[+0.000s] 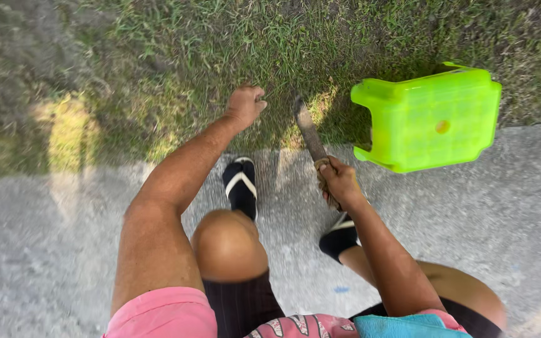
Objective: The person weeds a patch of lawn by hand using a knife to loosen the soil and pull out grass clumps.
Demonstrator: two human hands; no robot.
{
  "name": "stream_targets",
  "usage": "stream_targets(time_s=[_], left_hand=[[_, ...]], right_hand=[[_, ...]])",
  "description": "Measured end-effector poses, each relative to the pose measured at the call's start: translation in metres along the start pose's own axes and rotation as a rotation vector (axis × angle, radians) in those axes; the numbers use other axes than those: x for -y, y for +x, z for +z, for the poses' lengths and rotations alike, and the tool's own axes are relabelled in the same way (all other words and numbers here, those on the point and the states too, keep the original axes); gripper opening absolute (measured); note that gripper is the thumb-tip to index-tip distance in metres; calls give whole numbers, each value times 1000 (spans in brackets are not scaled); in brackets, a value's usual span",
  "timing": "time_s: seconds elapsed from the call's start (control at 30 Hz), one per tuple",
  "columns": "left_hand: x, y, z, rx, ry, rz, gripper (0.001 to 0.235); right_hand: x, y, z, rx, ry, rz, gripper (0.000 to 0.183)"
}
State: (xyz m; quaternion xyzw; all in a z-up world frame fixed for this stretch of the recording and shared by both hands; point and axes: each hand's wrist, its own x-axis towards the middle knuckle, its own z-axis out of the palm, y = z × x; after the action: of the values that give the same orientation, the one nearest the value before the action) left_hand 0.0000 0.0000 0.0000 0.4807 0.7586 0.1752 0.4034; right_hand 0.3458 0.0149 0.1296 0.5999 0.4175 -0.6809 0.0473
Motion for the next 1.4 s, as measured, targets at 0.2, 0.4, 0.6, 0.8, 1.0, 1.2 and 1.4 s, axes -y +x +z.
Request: stream_targets(time_s=[0.2, 0.4, 0.6, 0.8, 1.0, 1.2, 1.4], left_hand=[[46, 88, 79, -46, -197, 103, 36], [26, 112, 98, -207, -152, 346, 50], [17, 112, 115, -153, -23, 262, 38], [24, 137, 129, -166, 112, 275, 18], [15, 119, 113, -119, 56, 323, 29], [16, 117, 125, -102, 42, 344, 8], [24, 133, 129, -61, -127, 278, 22]], right_hand=[[-79, 133, 19, -8, -164, -828, 24], [-72, 119, 40, -79, 82, -108, 27], [-85, 99, 46, -224, -166, -207, 25], [-94, 104, 73, -206, 78, -138, 25], [-49, 50, 44, -106, -18, 148, 26], [-131, 141, 71, -181, -21, -296, 28], [-110, 119, 39, -68, 67, -69, 26]])
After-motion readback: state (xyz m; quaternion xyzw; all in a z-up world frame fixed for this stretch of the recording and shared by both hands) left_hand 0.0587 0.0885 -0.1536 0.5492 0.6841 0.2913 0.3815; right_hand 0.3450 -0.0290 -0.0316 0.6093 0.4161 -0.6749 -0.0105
